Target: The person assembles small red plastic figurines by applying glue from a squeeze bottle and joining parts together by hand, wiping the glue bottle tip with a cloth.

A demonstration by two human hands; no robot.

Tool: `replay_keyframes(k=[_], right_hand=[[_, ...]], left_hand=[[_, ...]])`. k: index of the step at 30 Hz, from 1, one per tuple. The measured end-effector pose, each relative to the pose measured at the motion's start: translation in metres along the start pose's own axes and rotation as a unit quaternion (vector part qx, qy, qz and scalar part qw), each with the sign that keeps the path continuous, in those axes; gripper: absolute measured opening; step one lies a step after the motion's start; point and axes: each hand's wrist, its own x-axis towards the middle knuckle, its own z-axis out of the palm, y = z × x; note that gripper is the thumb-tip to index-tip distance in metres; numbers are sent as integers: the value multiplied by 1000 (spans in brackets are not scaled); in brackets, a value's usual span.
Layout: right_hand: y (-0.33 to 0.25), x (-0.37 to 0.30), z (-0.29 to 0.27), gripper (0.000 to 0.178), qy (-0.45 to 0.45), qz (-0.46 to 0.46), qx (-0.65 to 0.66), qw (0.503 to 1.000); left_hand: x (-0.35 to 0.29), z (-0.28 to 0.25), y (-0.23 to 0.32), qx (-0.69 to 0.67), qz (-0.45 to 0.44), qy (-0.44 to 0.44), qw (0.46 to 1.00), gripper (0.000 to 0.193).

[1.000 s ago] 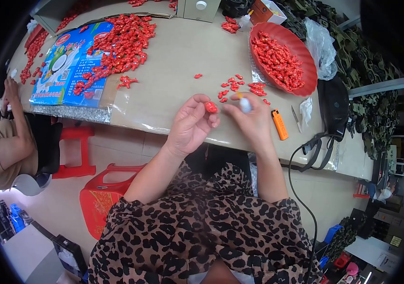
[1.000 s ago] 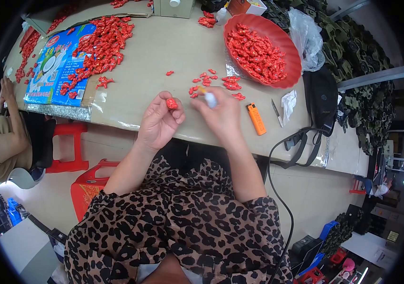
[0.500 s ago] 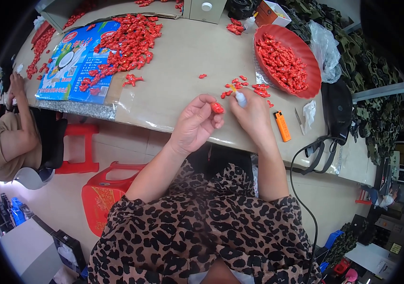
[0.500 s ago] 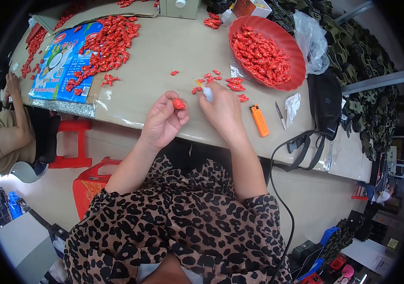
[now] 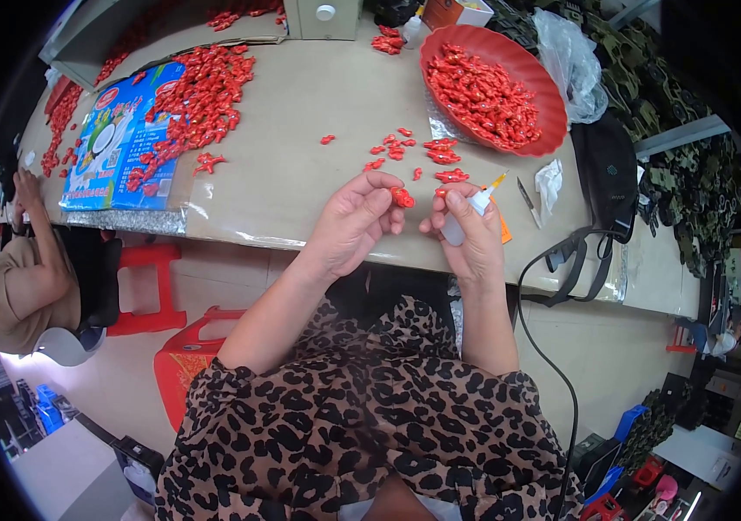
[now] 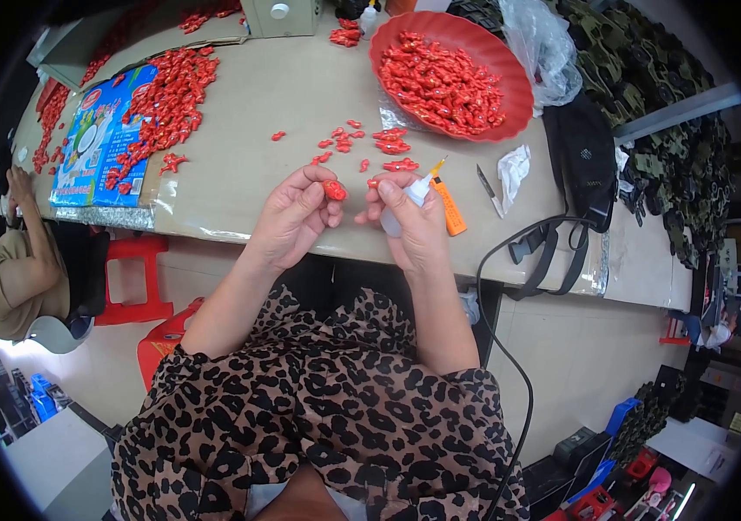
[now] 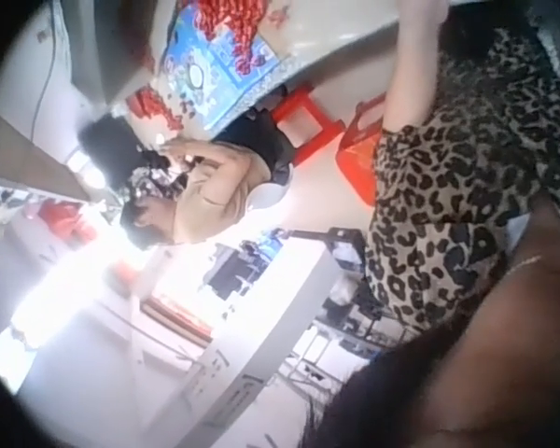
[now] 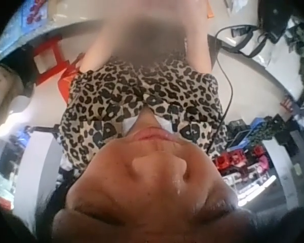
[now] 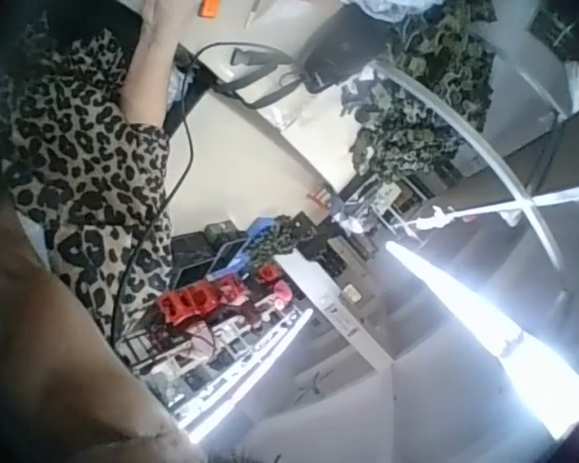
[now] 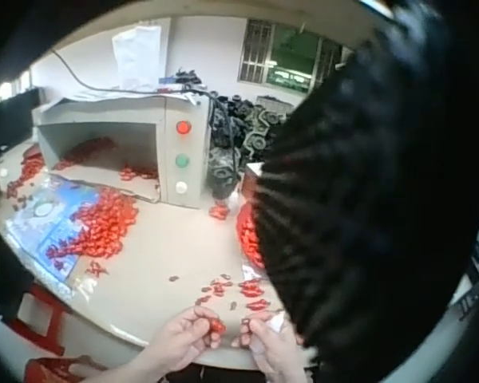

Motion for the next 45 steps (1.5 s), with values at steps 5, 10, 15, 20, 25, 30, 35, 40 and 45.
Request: replay_keyframes(k=[5,10,15,20,25,30,35,40,45], right_hand=[[2,-6,-6,11,-12,-20,-2,1000],[12,-12,-8,11,16,-63,-50,997],[18,-12,-3,7,14,-117,-71,991],[25,-13,-3,5,16,-159,-129,979],[25,-15,0,6,32,-168,-154,973],[27,-15,-2,7,31,-174,-167,970],[28,-15,-3,7,35,-178,-173,968],[29,-14,-3,8,32,-190,-200,961],[28,-14,-3,7,32,-192,-218,957]], left_hand=[[0,3,-11,36,-18,12,999,16],[-1,3,-12,73,-6,7,997,15],[-1,1,-14,93,4,-2,996,14],[-3,5,-12,104,6,14,994,13],[-3,5,-12,119,7,22,993,13],[-3,1,-14,126,8,7,992,15],[-3,0,-15,132,12,9,991,14],[-3,0,-14,135,9,8,991,14],[-3,0,-14,140,8,8,990,14]])
